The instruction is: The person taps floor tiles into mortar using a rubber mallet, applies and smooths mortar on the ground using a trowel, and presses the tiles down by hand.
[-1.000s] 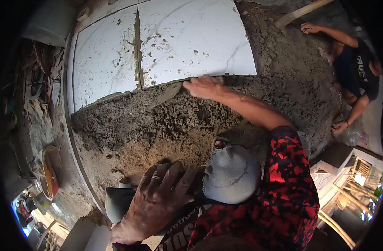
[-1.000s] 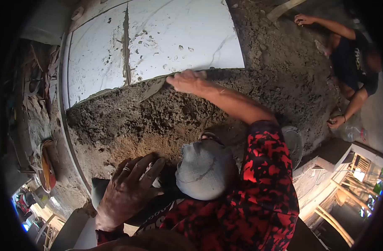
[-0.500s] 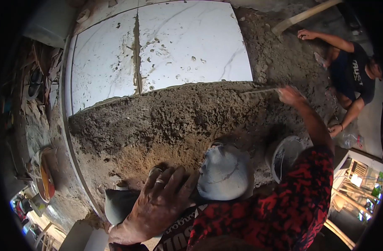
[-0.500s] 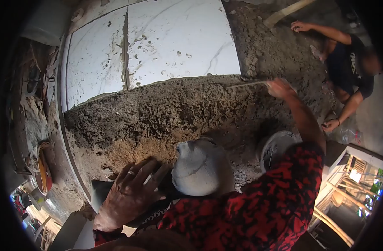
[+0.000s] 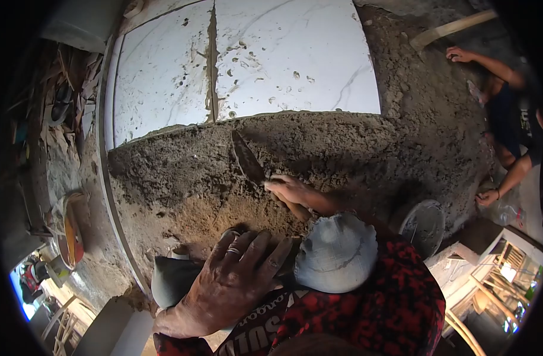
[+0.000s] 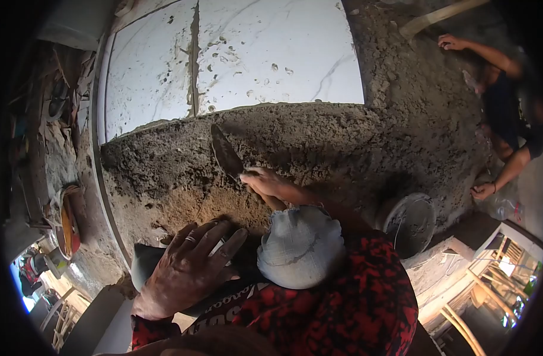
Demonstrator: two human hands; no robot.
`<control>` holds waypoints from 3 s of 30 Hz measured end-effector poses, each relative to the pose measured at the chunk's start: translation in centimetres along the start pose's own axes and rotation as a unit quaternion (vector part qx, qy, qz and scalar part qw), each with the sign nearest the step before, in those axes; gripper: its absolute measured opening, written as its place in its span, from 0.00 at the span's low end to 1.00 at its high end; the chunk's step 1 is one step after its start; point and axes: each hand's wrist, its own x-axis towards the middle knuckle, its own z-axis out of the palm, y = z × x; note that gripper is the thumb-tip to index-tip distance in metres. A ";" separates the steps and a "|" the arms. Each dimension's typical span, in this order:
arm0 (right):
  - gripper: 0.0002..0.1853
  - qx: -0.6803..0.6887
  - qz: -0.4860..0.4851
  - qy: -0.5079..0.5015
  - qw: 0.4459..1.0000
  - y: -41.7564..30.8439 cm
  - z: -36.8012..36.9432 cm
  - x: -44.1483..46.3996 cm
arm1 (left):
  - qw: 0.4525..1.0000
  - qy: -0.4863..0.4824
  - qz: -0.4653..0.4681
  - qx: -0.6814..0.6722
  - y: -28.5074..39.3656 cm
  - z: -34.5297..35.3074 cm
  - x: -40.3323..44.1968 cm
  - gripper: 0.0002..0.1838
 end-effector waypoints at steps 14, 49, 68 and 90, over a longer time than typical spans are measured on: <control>0.21 0.144 0.038 0.302 0.942 15.0 -15.6 -6.9 | 1.000 -0.015 0.016 0.014 0.0 0.4 2.0 0.34; 0.19 -0.360 -0.090 0.299 0.879 18.1 -15.4 -8.2 | 0.996 -0.017 0.079 0.037 0.2 0.5 0.7 0.32; 0.19 -0.187 -0.073 0.344 0.917 8.9 -9.7 -10.0 | 0.991 0.069 0.070 0.088 -0.3 1.8 -0.9 0.33; 0.23 -0.616 -0.047 0.206 0.759 -1.1 -17.6 -6.3 | 0.987 0.122 0.066 0.076 0.5 1.7 -2.9 0.30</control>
